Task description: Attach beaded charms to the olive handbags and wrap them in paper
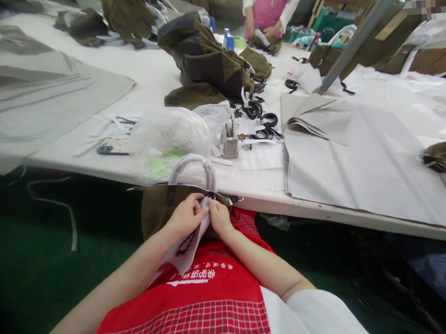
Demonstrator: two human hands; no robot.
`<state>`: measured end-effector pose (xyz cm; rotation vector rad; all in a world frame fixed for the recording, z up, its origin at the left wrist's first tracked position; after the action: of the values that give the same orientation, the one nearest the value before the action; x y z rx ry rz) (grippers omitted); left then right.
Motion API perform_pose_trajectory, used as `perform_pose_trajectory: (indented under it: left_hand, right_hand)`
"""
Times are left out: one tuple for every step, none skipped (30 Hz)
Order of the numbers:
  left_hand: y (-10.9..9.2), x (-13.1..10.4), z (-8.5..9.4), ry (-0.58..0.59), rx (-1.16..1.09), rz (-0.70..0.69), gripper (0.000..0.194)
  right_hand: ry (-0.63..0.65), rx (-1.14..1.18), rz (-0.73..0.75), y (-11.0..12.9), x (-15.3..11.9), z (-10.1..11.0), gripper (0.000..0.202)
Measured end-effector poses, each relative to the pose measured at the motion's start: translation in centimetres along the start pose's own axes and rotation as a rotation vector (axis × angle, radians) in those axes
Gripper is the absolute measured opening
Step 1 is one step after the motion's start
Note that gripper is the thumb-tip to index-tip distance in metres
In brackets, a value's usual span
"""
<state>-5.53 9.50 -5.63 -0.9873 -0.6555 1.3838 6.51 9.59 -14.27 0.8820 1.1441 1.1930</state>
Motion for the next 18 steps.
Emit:
perform_pose_trajectory:
  left_hand:
    - [0.6,-0.1,0.9,-0.047,-0.012,0.039,0.039]
    - [1.5,-0.1,1.5,-0.067,-0.066,0.111,0.034]
    - [2.7,-0.2,1.5,-0.048,-0.161,0.203,0.031]
    - [3.9,-0.3,0.9,0.01,-0.287,0.299,0.031]
    - [4.8,-0.5,-0.2,0.092,-0.422,0.387,0.034]
    - [5.4,-0.8,-1.4,0.174,-0.545,0.456,0.038]
    - [5.6,-0.9,-2.4,0.234,-0.638,0.499,0.041]
    - [5.7,-0.8,-3.2,0.263,-0.702,0.516,0.043]
    - [5.7,-0.7,-3.8,0.27,-0.746,0.518,0.045]
    - [5.7,-0.6,-4.3,0.273,-0.794,0.523,0.045]
    - [5.7,-0.5,-4.8,0.272,-0.839,0.529,0.044]
    - [5.7,-0.4,-5.2,0.27,-0.877,0.537,0.044]
    - [5.7,-0.5,-5.4,0.271,-0.91,0.545,0.044]
    - [5.7,-0.5,-5.7,0.276,-0.937,0.555,0.044]
    - [5.7,-0.6,-5.8,0.283,-0.961,0.565,0.044]
    - [5.8,-0.7,-5.8,0.292,-0.978,0.573,0.043]
    - [5.8,-0.8,-5.7,0.298,-0.988,0.581,0.043]
    - [5.9,-0.9,-5.6,0.299,-0.99,0.589,0.041]
  right_hand:
    - [0.011,0.024,-0.003,0.0,0.0,-0.1,0.045]
    - [0.022,0.035,-0.001,0.0,-0.1,-0.2,0.046]
    - [0.027,0.035,0.005,0.1,-0.2,-0.3,0.047]
    - [0.032,0.026,0.015,0.3,-0.2,-0.3,0.048]
    - [0.036,0.01,0.024,0.4,-0.2,-0.3,0.049]
    - [0.045,-0.01,0.03,0.5,-0.2,-0.4,0.05]
    - [0.052,-0.035,0.031,0.6,-0.2,-0.4,0.05]
    - [0.058,-0.062,0.031,0.6,-0.1,-0.4,0.051]
    - [0.061,-0.09,0.033,0.6,0.0,-0.4,0.052]
    - [0.058,-0.115,0.037,0.6,0.1,-0.2,0.052]
    - [0.057,-0.133,0.04,0.7,0.2,0.1,0.052]
    - [0.071,-0.14,0.039,0.7,0.2,0.3,0.052]
    - [0.115,-0.135,0.036,0.7,0.1,0.3,0.052]
    - [0.187,-0.12,0.031,0.7,-0.1,0.0,0.051]
    - [0.271,-0.097,0.028,0.8,-0.5,-0.3,0.049]
    - [0.351,-0.07,0.029,1.0,-0.9,-0.7,0.048]
    - [0.408,-0.042,0.035,1.2,-1.3,-0.9,0.049]
    - [0.431,-0.02,0.046,1.6,-1.5,-0.9,0.051]
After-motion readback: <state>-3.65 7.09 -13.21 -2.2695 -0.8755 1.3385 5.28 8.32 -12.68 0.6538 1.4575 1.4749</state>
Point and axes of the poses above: each hand's wrist, its own x-axis towards the middle knuckle, its own z-axis out of the back of the hand, y = z × x, the point moved 10 cm from there along x, towards the middle knuckle, and after that the axes turned 13 degrees about -x, right-handed, at the moved point
